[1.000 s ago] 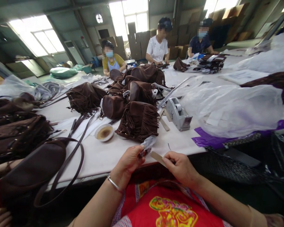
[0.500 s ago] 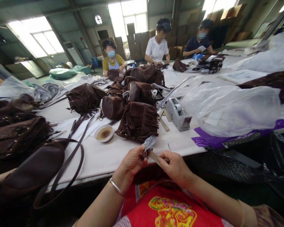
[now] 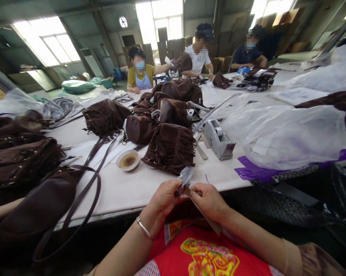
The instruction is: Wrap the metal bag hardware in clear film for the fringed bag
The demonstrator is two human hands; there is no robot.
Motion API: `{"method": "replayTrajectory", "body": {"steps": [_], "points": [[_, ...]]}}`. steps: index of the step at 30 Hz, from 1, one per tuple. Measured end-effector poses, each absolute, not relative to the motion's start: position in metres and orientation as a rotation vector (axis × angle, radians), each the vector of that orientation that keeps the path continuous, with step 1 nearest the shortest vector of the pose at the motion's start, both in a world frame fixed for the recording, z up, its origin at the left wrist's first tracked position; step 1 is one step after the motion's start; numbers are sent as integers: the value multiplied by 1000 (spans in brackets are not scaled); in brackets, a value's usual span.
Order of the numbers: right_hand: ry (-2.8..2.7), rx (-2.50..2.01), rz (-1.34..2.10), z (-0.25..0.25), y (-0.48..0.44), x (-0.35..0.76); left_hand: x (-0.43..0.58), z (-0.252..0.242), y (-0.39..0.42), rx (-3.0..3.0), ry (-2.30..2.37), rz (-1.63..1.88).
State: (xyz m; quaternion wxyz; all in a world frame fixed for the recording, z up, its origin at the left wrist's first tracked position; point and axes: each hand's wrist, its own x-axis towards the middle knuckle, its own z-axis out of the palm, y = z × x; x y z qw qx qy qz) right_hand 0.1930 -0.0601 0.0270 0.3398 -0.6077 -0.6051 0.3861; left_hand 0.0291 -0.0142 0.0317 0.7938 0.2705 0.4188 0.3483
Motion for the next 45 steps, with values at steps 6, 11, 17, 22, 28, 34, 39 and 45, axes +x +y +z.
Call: {"method": "replayTrajectory", "body": {"steps": [6, 11, 17, 22, 28, 34, 39, 45], "points": [[-1407, -1498, 1195, 32, -52, 192, 35, 43, -22, 755, 1012, 711], [-1236, -1335, 1356, 26, -50, 195, 34, 47, -30, 1305, 1166, 727], [-763, -938, 1819, 23, -70, 192, 31, 46, -39, 1908, 1266, 917], [-409, -889, 1850, 18, -74, 174, 35, 43, -45, 2028, 1138, 993], [-180, -867, 1983, 9, -66, 170, 27, 42, -52, 2051, 1113, 996], [-16, -828, 2061, 17, -66, 168, 27, 37, -57, 1919, 1259, 1065], [4, -830, 2108, 22, -69, 162, 29, 39, -61, 1766, 1352, 1082], [-61, -894, 2056, 20, -69, 164, 26, 41, -58, 1800, 1245, 1129]]}}
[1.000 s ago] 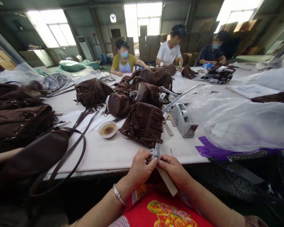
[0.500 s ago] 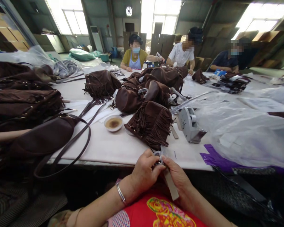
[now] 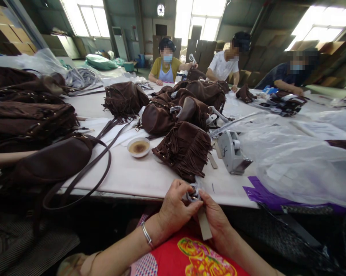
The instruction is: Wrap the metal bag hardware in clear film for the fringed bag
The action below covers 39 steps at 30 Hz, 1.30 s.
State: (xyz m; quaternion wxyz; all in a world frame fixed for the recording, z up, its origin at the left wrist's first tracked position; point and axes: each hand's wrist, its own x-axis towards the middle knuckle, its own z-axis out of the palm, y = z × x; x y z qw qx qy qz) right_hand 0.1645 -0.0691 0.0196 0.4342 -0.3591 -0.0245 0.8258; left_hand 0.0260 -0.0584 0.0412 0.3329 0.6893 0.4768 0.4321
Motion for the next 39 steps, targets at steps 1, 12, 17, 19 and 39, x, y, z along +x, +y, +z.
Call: {"method": "replayTrajectory", "body": {"steps": [1, 12, 17, 19, 39], "points": [[-61, -889, 2032, 19, -69, 165, 26, 41, -58, 1804, 1223, 1136], [-397, -942, 1836, 23, -74, 173, 29, 34, -50, 1857, 1328, 1171], [-797, -1200, 1800, 28, -83, 187, 25, 33, -45, 1868, 1363, 1141], [-914, -1326, 1671, 26, -81, 189, 25, 34, -45, 1889, 1347, 1133], [-1097, -1311, 1561, 15, -66, 183, 24, 40, -39, 1850, 1339, 1108]]}}
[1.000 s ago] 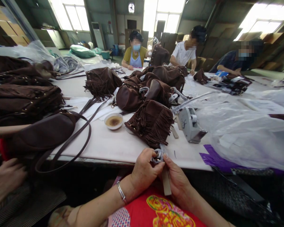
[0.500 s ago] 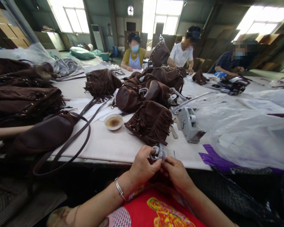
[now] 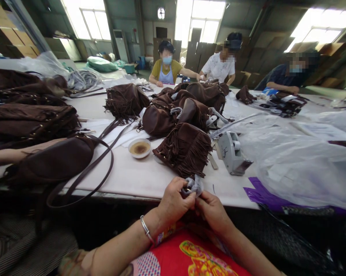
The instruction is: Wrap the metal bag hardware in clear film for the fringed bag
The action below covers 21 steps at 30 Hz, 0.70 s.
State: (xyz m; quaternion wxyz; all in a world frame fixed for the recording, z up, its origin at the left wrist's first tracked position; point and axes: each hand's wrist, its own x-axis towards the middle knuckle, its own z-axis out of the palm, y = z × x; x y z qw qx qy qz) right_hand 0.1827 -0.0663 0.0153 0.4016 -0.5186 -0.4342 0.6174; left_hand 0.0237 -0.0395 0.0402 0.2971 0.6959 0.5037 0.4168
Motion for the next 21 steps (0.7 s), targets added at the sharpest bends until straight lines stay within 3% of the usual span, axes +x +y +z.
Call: {"method": "replayTrajectory", "body": {"steps": [21], "points": [[-1191, -1425, 1575, 6, -85, 192, 19, 43, -42, 1844, 1222, 1118]]}}
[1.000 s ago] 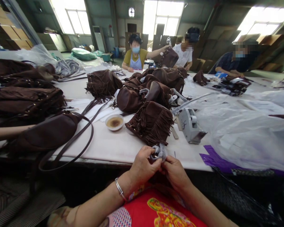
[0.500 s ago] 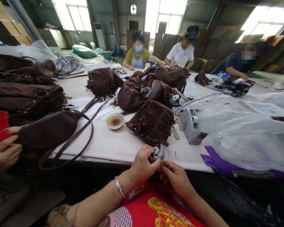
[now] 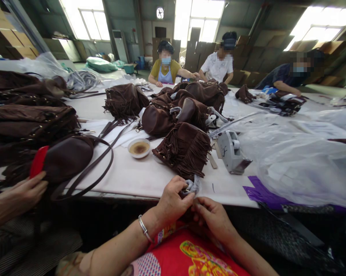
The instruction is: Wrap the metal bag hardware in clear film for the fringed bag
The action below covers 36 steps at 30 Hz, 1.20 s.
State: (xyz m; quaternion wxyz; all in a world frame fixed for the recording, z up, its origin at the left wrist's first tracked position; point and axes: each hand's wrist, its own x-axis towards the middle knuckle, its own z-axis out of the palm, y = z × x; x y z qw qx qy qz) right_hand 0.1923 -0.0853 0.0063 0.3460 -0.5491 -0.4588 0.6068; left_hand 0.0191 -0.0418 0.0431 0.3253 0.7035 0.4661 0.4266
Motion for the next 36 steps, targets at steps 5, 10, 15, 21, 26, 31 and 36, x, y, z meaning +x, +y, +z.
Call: {"method": "replayTrajectory", "body": {"steps": [5, 10, 15, 21, 26, 31, 36], "points": [[-1157, -1434, 1509, 6, -81, 192, 19, 43, -41, 1845, 1191, 1101], [-1165, -1440, 1487, 7, -73, 191, 17, 40, -38, 1863, 1221, 1076], [-1161, -1404, 1499, 9, -68, 185, 16, 44, -36, 1859, 1233, 1077], [-1580, -1417, 1165, 19, -71, 197, 11, 47, -34, 1851, 1255, 1090], [-1877, -1229, 358, 56, -58, 207, 16, 45, -34, 1926, 1177, 1065], [-2248, -1169, 220, 81, -39, 188, 23, 46, -36, 2007, 1116, 1054], [-2343, -1080, 324, 80, -30, 179, 19, 46, -39, 2003, 1160, 1005]]}}
